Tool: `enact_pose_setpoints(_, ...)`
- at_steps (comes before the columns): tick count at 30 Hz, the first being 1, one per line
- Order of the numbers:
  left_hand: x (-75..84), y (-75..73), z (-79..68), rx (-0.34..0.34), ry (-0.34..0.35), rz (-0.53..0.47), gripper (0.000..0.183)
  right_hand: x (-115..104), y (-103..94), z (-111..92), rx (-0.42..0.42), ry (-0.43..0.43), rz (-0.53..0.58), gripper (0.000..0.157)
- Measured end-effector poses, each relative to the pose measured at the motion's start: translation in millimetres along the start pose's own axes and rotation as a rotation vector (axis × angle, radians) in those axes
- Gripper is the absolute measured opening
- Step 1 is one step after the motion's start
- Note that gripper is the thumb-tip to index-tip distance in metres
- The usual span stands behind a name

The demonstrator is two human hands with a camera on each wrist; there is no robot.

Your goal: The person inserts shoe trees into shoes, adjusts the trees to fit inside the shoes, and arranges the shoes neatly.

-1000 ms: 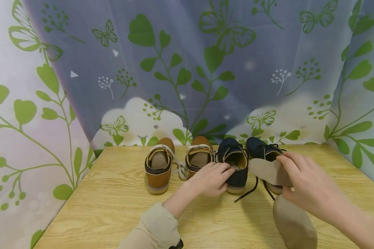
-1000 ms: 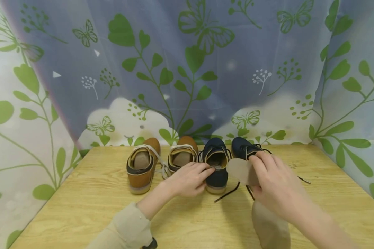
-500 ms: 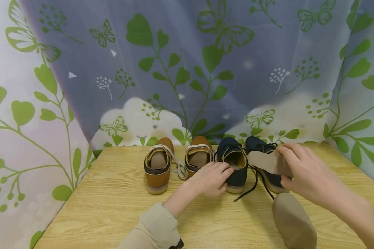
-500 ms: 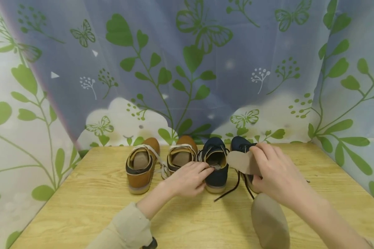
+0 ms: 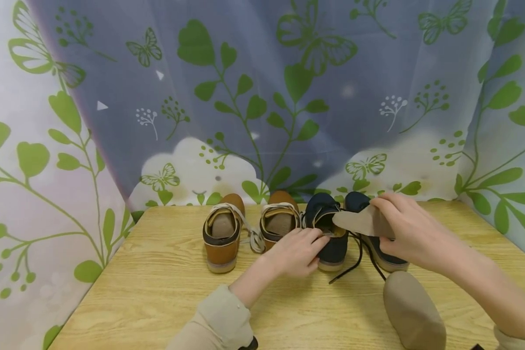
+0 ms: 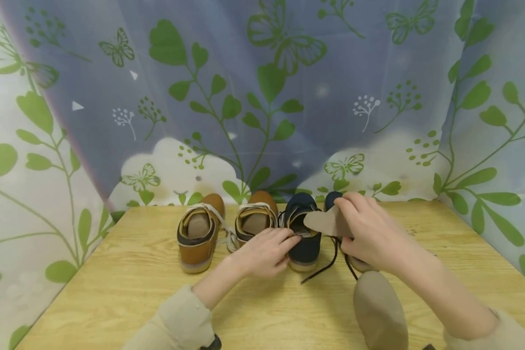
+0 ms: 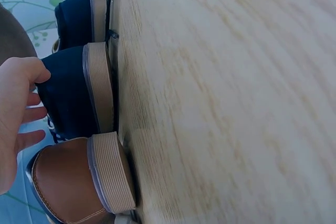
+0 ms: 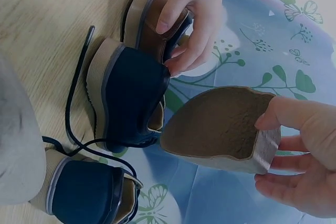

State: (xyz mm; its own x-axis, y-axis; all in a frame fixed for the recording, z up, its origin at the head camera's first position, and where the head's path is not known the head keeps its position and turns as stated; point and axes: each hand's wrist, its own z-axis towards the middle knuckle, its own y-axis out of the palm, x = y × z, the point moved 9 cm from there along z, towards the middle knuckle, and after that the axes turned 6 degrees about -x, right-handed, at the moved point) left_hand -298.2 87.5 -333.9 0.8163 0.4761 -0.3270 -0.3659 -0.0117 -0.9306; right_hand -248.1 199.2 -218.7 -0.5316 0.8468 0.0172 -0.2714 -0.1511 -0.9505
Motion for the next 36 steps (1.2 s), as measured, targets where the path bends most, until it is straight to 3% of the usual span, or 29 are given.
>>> enact_pose_setpoints(10, 0.6, -0.9, 0.3, 0.021, 0.003, 0.031, 0.043, -3, 6.6, 15, -0.078, 0.009, 0.019, 0.066)
enact_pose_setpoints(22, 1.7, -0.6, -1.1, 0.036, 0.000, 0.036, 0.042, -8, 12.1, 27, -0.114, -0.008, 0.028, 0.060)
enact_pose_setpoints(36, 2.6, 0.1, -2.8, 0.051, 0.001, 0.067, 0.043, -14, 21.1, 44, -0.163, -0.044, 0.037, 0.067)
